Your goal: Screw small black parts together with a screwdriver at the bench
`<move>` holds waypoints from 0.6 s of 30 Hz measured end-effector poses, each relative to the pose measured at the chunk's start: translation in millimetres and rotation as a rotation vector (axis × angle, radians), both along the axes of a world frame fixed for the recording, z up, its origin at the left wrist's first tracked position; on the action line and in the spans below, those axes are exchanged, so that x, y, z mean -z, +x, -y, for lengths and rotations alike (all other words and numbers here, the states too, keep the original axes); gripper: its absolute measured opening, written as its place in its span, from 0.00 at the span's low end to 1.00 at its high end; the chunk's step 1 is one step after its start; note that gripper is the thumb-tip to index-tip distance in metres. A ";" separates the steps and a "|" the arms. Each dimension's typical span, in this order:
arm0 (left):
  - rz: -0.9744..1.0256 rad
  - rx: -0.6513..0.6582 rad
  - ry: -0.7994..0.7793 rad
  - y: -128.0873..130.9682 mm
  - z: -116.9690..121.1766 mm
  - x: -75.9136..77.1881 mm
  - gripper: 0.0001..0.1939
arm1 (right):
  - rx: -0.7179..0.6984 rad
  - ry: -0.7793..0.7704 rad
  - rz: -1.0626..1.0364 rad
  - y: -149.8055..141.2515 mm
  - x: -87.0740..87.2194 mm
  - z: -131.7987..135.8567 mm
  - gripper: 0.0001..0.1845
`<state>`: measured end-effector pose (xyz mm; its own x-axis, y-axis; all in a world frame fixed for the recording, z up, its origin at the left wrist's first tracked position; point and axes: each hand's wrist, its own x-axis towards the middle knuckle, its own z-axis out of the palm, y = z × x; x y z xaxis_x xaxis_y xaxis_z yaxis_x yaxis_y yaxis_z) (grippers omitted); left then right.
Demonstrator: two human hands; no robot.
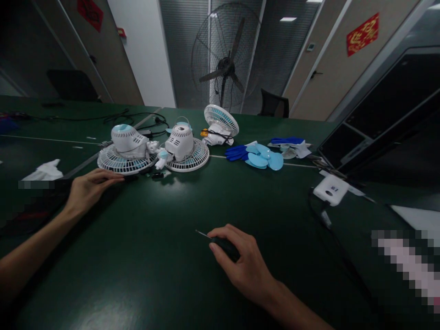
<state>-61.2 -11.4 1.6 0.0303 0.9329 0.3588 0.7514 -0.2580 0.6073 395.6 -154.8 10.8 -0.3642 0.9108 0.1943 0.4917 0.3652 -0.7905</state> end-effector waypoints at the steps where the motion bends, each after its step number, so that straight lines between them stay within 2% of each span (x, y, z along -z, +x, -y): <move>1: -0.002 -0.013 0.012 -0.1 0.4 1.0 0.26 | 0.001 -0.003 0.001 0.0 -0.3 0.0 0.09; 9: -0.095 -0.033 0.008 0.3 -0.5 4.1 0.22 | -0.001 -0.027 0.009 2.1 -0.1 -0.5 0.09; 15: -0.223 -0.103 0.044 -2.6 -4.1 6.6 0.19 | 0.001 -0.023 0.001 1.4 1.9 0.1 0.09; 18: -0.279 -0.057 0.053 -1.8 -6.1 8.5 0.18 | 0.007 -0.019 -0.002 0.3 1.8 -0.1 0.09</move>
<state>-63.0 -5.3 -6.9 0.0828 0.9162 0.3921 0.9019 -0.2363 0.3616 395.8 -154.7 9.0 -0.3579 0.9168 0.1772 0.4928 0.3466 -0.7981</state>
